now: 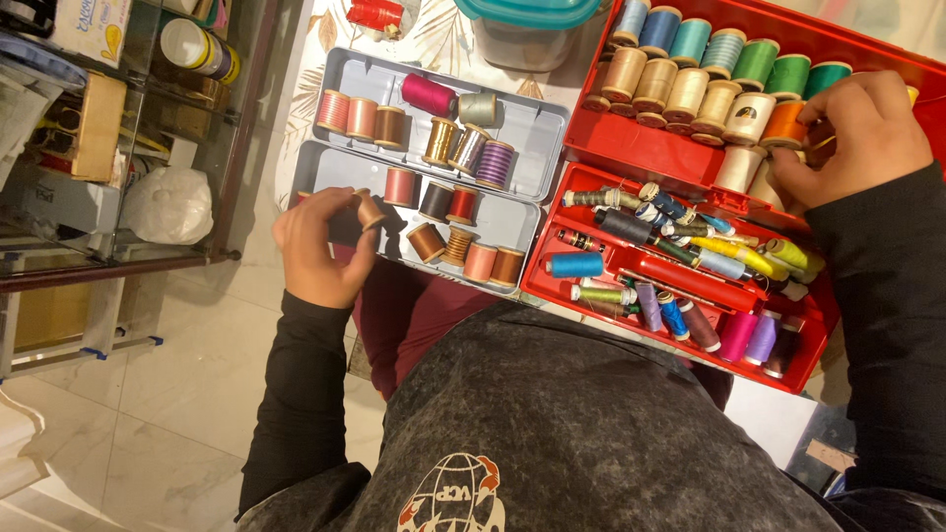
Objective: The person organizes thread spools by picking them up from a red plastic box and placing them into a grey compartmentalized tray. They handle spools of various colors, including brown, orange, pink, and blue, arranging them into the tray's slots.
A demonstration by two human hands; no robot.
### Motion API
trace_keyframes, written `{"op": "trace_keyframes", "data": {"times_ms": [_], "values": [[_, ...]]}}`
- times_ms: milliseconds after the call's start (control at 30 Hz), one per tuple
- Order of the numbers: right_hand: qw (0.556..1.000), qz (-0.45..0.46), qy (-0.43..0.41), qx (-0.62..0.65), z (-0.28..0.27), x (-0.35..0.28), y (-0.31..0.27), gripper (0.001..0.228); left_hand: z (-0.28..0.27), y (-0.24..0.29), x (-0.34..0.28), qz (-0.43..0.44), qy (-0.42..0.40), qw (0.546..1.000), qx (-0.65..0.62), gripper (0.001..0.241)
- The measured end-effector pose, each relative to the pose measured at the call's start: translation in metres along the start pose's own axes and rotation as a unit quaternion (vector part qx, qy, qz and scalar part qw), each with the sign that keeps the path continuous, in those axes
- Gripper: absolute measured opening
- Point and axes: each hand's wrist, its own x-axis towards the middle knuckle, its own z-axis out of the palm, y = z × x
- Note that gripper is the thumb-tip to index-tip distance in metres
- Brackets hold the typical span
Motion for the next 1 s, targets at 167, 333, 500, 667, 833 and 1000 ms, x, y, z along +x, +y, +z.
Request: {"op": "trace_keyframes", "data": {"times_ms": [167,333,500,667,833,1000], "values": [[0.999,0.008,-0.039,0.007,-0.018,0.010,-0.016,0.038,0.004,0.002,-0.002,0.004,-0.008,1.000,-0.012,0.035],[0.999,0.019,-0.042,0.004,-0.027,0.011,-0.022,0.042,0.007,0.016,-0.002,0.009,-0.015,0.999,-0.043,0.035],[1.000,-0.003,0.009,0.029,-0.050,0.003,-0.030,0.034,0.014,0.026,-0.002,0.023,-0.020,0.998,-0.063,0.036],[0.979,-0.078,-0.016,0.185,-0.095,0.040,-0.146,0.018,0.030,0.026,0.001,0.052,0.007,0.993,-0.102,0.036],[0.947,-0.208,0.075,0.232,0.009,0.023,-0.224,0.033,0.056,0.010,-0.007,0.095,0.077,0.985,-0.125,0.041],[0.949,-0.300,-0.001,0.097,0.037,0.043,-0.259,0.025,0.058,0.011,-0.004,0.124,0.076,0.968,-0.205,0.041]]}}
